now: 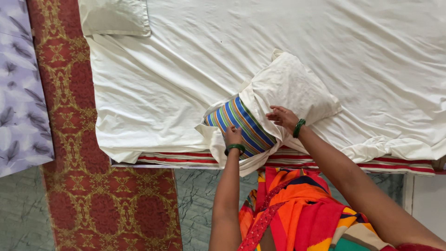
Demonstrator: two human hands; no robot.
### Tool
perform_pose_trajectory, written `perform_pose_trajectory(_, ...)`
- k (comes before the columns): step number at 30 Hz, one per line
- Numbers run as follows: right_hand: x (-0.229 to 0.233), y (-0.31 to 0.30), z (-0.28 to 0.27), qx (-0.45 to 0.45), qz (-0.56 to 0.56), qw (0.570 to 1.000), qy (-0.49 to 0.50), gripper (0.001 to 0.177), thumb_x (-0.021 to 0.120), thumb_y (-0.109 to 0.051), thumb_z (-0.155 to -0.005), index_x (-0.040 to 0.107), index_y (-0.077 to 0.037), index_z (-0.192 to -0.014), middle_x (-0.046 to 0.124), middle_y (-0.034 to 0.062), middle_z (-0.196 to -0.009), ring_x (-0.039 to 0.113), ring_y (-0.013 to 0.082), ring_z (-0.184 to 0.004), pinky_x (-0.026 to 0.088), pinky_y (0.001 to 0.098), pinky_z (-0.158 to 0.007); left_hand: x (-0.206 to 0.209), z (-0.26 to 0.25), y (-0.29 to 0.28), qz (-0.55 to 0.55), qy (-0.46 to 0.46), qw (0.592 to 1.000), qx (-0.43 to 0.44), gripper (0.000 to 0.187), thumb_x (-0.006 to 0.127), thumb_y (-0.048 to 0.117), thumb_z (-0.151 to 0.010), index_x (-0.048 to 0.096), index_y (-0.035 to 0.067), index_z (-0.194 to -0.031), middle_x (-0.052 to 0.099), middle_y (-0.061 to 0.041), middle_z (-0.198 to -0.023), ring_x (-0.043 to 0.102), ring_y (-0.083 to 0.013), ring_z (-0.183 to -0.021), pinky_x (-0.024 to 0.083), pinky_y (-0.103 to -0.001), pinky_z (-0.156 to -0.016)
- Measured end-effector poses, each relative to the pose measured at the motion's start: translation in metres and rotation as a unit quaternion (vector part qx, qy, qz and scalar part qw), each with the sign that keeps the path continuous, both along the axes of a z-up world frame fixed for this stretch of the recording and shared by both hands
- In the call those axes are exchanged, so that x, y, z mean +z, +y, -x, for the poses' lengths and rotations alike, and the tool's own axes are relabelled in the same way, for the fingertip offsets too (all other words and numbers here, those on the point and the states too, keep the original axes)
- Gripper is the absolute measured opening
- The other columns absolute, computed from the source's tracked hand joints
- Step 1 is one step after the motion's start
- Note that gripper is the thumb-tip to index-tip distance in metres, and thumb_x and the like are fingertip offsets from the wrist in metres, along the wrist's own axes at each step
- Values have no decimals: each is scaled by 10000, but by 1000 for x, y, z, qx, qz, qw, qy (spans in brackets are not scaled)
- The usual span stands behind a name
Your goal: The person puts a pillowcase on a pillow and then spreads a bedsheet across the mattress.
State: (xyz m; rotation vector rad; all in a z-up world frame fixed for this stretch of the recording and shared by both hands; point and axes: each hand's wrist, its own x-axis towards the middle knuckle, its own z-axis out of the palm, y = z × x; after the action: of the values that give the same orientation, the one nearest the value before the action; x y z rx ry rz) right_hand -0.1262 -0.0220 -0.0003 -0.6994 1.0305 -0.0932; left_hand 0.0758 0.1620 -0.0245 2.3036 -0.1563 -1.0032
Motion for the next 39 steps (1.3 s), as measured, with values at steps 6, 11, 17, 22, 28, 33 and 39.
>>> perform_pose_trajectory(6,-39,7,26,116,100,967,204,479,681,-362,-952,606,-114,-1355,714,71,-1226,679,208,-1137,529,414,-966,2,18,28,-259,-104,957,-85,662,773,360,-872,497,173,-1443,345,-135,-1589,456,-360,-1373,467,-538,-1064)
perform_pose_trajectory(11,-46,47,30,268,237,901,245,414,732,-383,-886,728,-69,-1155,779,111,-1099,742,231,-985,576,370,-893,-16,-4,56,-296,-109,949,19,733,816,324,-825,462,133,-1438,302,-182,-1566,416,-380,-1359,463,-531,-1017)
perform_pose_trajectory(17,-18,65,-21,371,338,825,259,372,756,-374,-915,722,-66,-1121,741,149,-993,696,283,-879,556,397,-810,-26,9,74,-232,29,958,166,593,800,292,-844,537,89,-1335,426,-185,-1468,514,-345,-1229,495,-484,-950)
perform_pose_trajectory(22,-31,40,-60,264,403,848,222,516,795,-302,-860,632,-52,-1281,703,161,-1035,666,285,-882,549,406,-801,-27,13,101,-227,69,946,222,482,787,264,-860,599,52,-1250,529,-187,-1385,595,-317,-1120,522,-445,-894)
perform_pose_trajectory(28,-57,28,-94,240,295,876,297,553,742,-174,-852,582,-115,-1378,730,101,-1052,693,246,-883,545,395,-848,-33,3,68,-19,-47,968,244,363,771,232,-879,673,7,-1147,652,-190,-1287,694,-282,-990,554,-399,-827)
perform_pose_trajectory(33,-50,45,-127,296,319,897,76,646,629,-69,-884,487,-138,-1510,758,124,-1017,728,230,-904,598,355,-857,-26,-4,-9,306,-76,940,129,398,737,23,-853,619,-13,-1232,569,-65,-1180,624,-172,-865,538,-315,-705)
perform_pose_trajectory(39,-71,27,-109,154,369,916,-36,369,632,-65,-955,644,-56,-1324,730,122,-1214,721,197,-1066,588,335,-911,9,-25,-59,408,-67,905,-99,271,653,46,-1002,641,19,-1271,486,-145,-1578,672,-181,-1070,568,-283,-889)
